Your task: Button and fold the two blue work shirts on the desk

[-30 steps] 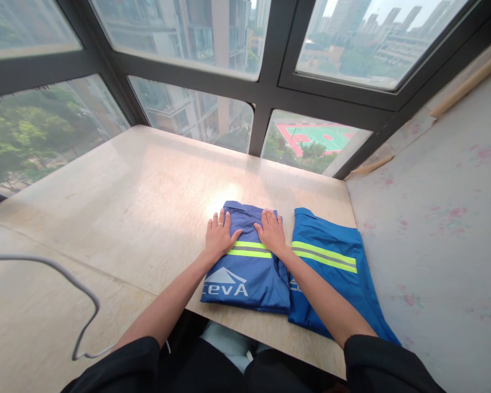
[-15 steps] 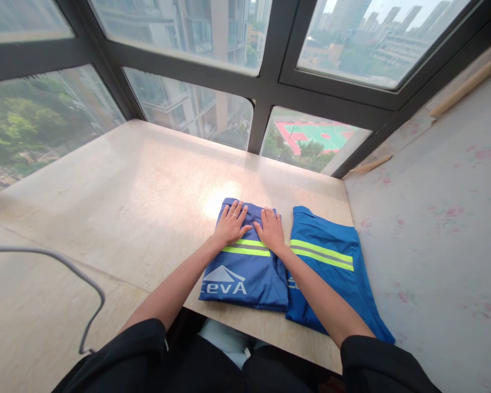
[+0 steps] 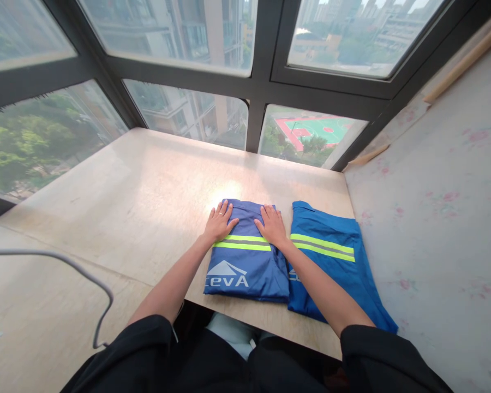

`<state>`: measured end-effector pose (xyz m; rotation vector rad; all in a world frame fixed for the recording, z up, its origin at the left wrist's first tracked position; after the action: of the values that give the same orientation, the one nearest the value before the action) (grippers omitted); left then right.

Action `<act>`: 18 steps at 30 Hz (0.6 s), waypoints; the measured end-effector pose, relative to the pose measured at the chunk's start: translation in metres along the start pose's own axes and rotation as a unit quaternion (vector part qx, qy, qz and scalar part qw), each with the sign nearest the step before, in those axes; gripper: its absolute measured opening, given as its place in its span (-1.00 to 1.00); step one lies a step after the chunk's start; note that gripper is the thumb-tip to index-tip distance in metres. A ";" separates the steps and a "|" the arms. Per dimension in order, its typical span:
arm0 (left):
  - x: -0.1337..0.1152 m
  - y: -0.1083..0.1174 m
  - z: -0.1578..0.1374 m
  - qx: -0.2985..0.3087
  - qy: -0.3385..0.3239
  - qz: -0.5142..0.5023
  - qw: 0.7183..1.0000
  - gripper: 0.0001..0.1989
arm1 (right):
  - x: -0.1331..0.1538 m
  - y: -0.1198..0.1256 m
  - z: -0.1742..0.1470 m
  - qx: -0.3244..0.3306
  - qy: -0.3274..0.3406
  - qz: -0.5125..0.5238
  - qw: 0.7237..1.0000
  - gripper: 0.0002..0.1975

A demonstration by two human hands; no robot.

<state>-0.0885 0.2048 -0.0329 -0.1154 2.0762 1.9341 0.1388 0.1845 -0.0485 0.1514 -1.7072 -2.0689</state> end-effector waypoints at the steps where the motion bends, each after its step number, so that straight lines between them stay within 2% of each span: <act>1: 0.001 0.002 -0.005 -0.003 0.010 -0.002 1.000 -0.32 | 0.000 0.000 0.000 0.000 0.001 0.000 1.000 -0.39; 4: 0.004 0.008 -0.032 -0.009 0.060 -0.031 0.998 -0.37 | 0.001 0.001 0.001 -0.003 0.001 0.000 1.000 -0.40; 7: 0.006 0.012 -0.077 -0.012 0.146 -0.140 0.979 -0.40 | 0.002 0.001 0.001 -0.009 0.000 0.003 1.000 -0.41; 10: 0.008 0.012 -0.125 0.009 0.227 -0.308 0.924 -0.33 | 0.000 0.001 0.001 -0.010 0.002 0.018 1.000 -0.41; 13: 0.011 0.016 -0.161 0.035 0.310 -0.387 0.868 -0.32 | -0.004 0.004 0.002 0.003 0.003 0.053 0.999 -0.41; 15: 0.015 0.020 -0.176 0.077 0.354 -0.422 0.831 -0.35 | -0.007 0.007 0.001 0.015 -0.005 0.089 0.996 -0.39; 18: 0.015 0.025 -0.188 0.168 0.371 -0.474 0.781 -0.44 | -0.005 0.015 -0.007 0.004 -0.028 0.156 0.987 -0.39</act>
<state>-0.1397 0.0235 -0.0039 -1.6962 2.0220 0.9013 0.1495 0.1782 -0.0368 -0.1633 -1.6517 -1.8501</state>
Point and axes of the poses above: each hand's wrist, its own z-axis towards the middle knuckle, its own y-axis out of the back of the hand, x = y × z, the point moved 2 cm from there along z, towards the middle knuckle, and after that the axes turned 10 degrees about y, right-handed, at the moved point
